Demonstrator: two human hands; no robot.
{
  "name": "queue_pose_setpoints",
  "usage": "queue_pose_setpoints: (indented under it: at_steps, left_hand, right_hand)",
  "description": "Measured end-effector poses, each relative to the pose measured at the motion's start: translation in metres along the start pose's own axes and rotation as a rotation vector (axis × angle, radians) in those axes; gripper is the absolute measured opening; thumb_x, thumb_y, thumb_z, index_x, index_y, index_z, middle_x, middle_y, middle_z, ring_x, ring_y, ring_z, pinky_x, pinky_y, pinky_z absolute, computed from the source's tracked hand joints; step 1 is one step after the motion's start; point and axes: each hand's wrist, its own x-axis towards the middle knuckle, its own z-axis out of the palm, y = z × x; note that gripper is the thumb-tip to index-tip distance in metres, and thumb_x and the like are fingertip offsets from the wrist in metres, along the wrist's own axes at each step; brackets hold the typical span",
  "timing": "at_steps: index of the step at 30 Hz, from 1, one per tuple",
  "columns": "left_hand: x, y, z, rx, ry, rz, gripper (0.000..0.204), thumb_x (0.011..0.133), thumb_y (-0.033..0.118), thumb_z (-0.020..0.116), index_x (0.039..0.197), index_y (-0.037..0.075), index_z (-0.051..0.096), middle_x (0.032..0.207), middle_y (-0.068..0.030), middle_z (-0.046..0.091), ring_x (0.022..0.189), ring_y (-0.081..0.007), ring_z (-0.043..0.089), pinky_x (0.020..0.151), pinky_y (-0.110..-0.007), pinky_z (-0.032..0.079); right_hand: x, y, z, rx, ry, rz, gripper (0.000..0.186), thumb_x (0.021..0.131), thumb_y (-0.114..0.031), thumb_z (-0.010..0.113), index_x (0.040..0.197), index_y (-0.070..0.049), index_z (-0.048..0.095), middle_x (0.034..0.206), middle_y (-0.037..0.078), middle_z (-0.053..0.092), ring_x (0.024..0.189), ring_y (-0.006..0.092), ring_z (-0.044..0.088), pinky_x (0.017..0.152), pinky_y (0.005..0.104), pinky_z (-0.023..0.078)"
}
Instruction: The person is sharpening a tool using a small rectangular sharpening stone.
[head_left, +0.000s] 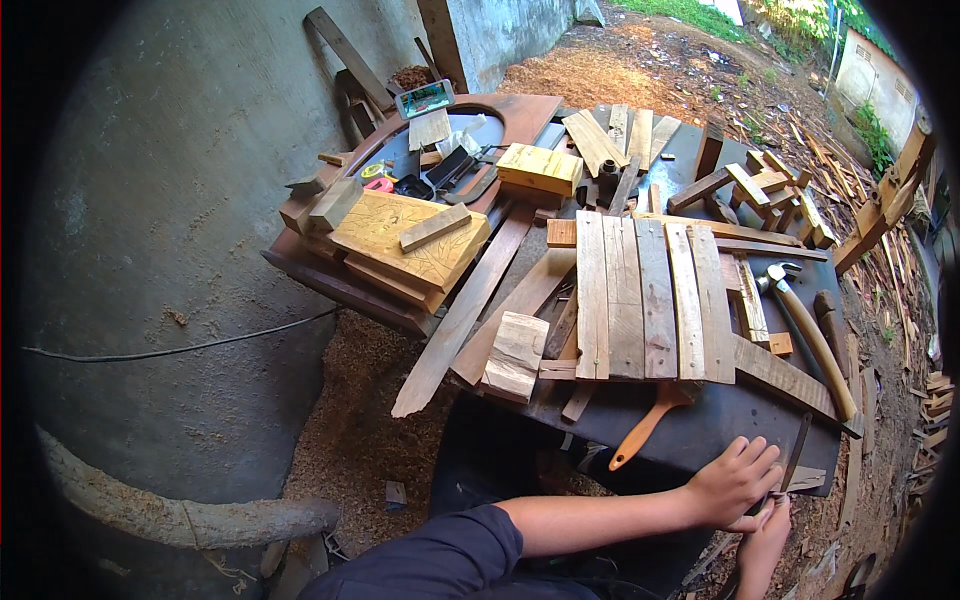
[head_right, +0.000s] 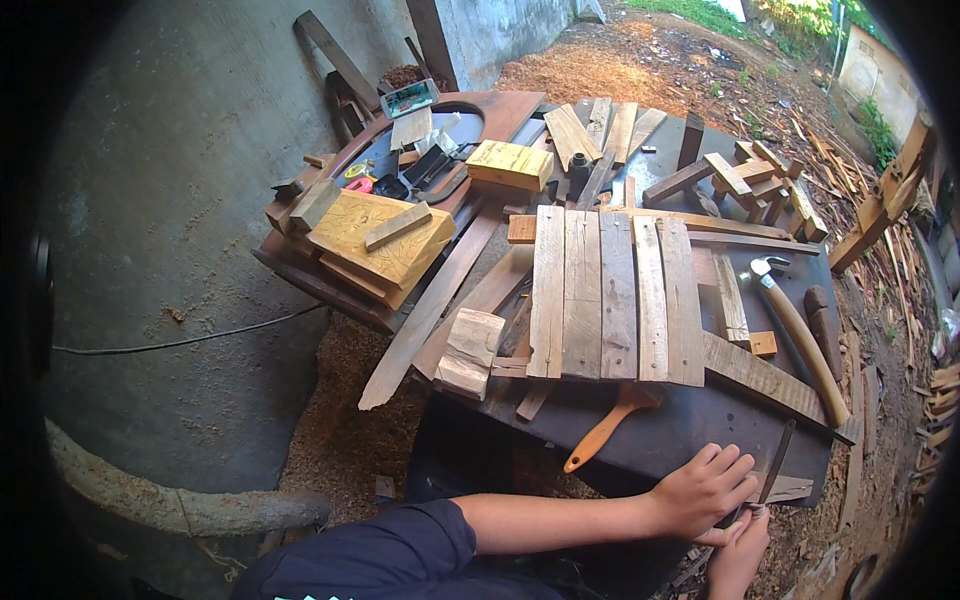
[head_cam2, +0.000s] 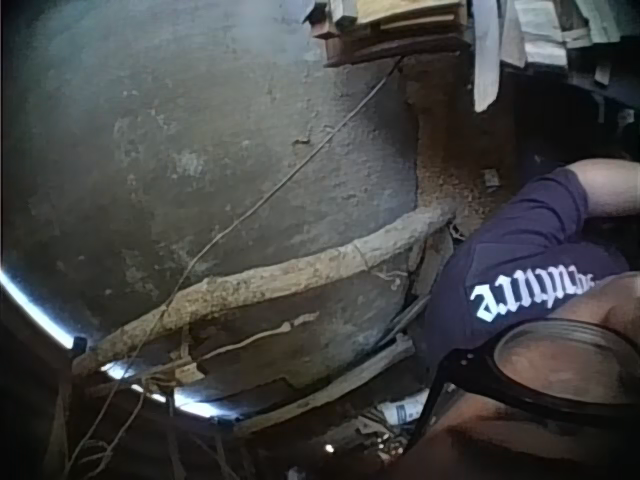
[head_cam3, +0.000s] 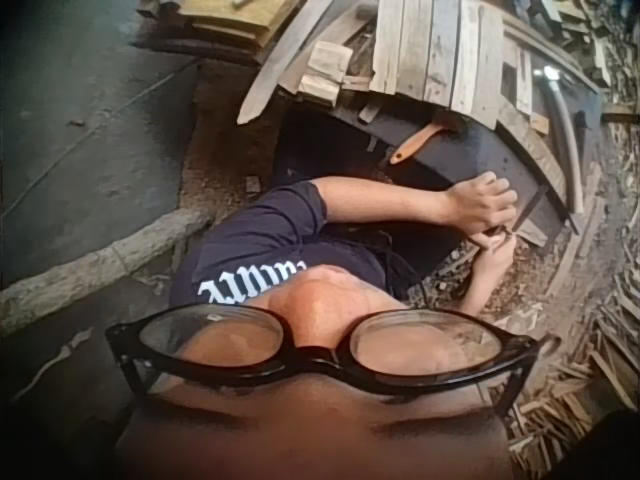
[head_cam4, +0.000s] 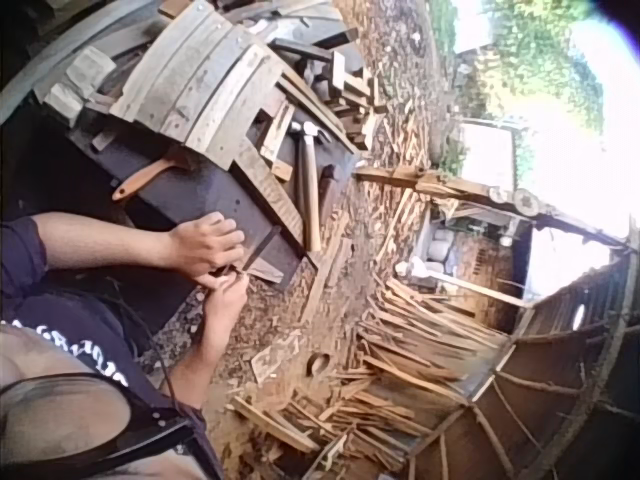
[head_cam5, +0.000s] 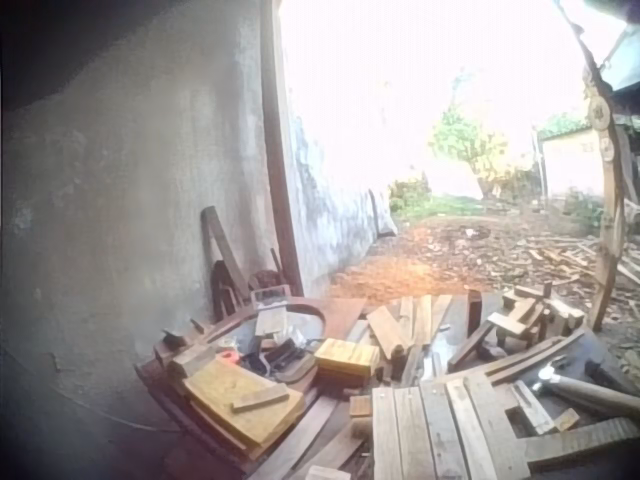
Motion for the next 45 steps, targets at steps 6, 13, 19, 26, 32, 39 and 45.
queue_pose_setpoints:
  at_steps: [6, 13, 19, 26, 32, 39, 45]
  left_hand:
    - [-0.0003, -0.0006, 0.0008, 0.017, 0.000, 0.001, 0.054, 0.082, 0.048, 0.060, 0.103, -0.001, 0.059, 0.108, -0.0206, 0.057, 0.100, -0.0334, 0.051, 0.085, -0.041, 0.041]
    - [-0.0008, -0.0013, 0.0029, 0.026, 0.007, 0.004, 0.057, 0.080, 0.050, 0.061, 0.104, -0.002, 0.059, 0.108, -0.0207, 0.057, 0.100, -0.0334, 0.051, 0.085, -0.041, 0.041]
    - [-0.0021, -0.0013, 0.0000, 0.010, -0.009, -0.008, 0.055, 0.081, 0.049, 0.060, 0.102, -0.001, 0.059, 0.108, -0.0210, 0.057, 0.099, -0.0335, 0.052, 0.084, -0.041, 0.041]
    - [0.0002, -0.0003, -0.0001, 0.013, -0.006, 0.000, 0.051, 0.082, 0.046, 0.060, 0.102, -0.001, 0.059, 0.107, -0.0210, 0.057, 0.099, -0.0337, 0.052, 0.084, -0.041, 0.041]
    - [-0.0004, -0.0009, 0.0012, 0.010, 0.006, 0.001, 0.050, 0.083, 0.046, 0.060, 0.101, -0.001, 0.059, 0.107, -0.0210, 0.057, 0.100, -0.0338, 0.052, 0.084, -0.041, 0.041]
    - [0.0002, 0.0000, 0.0015, 0.010, 0.010, 0.009, 0.051, 0.082, 0.046, 0.060, 0.102, -0.001, 0.059, 0.107, -0.0209, 0.056, 0.100, -0.0337, 0.052, 0.084, -0.041, 0.041]
    - [0.0009, -0.0001, -0.0006, 0.014, 0.014, 0.009, 0.051, 0.082, 0.046, 0.060, 0.102, -0.001, 0.059, 0.107, -0.0206, 0.056, 0.099, -0.0333, 0.051, 0.084, -0.040, 0.041]
  right_hand:
    - [0.0015, 0.0046, 0.0019, 0.038, 0.006, -0.024, 0.029, 0.106, -0.016, 0.045, 0.115, 0.006, 0.059, 0.103, 0.024, 0.070, 0.094, 0.0334, 0.068, 0.086, 0.0447, 0.050]
    - [0.0015, 0.0010, 0.0009, 0.037, 0.010, -0.015, 0.029, 0.105, -0.017, 0.045, 0.115, 0.007, 0.059, 0.103, 0.025, 0.070, 0.095, 0.0344, 0.068, 0.086, 0.0448, 0.050]
    - [0.0013, -0.0021, -0.0005, -0.016, -0.028, 0.032, 0.031, 0.104, -0.017, 0.045, 0.117, 0.007, 0.059, 0.105, 0.026, 0.070, 0.098, 0.0372, 0.068, 0.088, 0.0456, 0.050]
    - [0.0013, -0.0014, 0.0009, 0.031, -0.003, -0.016, 0.030, 0.105, -0.017, 0.045, 0.116, 0.007, 0.059, 0.105, 0.026, 0.070, 0.097, 0.0360, 0.068, 0.088, 0.0449, 0.050]
    - [0.0010, -0.0019, 0.0010, 0.038, -0.004, -0.022, 0.029, 0.105, -0.016, 0.044, 0.116, 0.006, 0.059, 0.103, 0.025, 0.069, 0.095, 0.0357, 0.068, 0.086, 0.0454, 0.050]
    - [0.0004, 0.0020, 0.0013, 0.032, 0.013, -0.030, 0.028, 0.105, -0.015, 0.043, 0.115, 0.006, 0.058, 0.102, 0.025, 0.069, 0.094, 0.0384, 0.067, 0.086, 0.0465, 0.050]
    - [0.0005, 0.0011, 0.0016, 0.031, 0.019, -0.018, 0.029, 0.105, -0.017, 0.045, 0.115, 0.006, 0.059, 0.102, 0.027, 0.069, 0.094, 0.0398, 0.068, 0.084, 0.0466, 0.050]
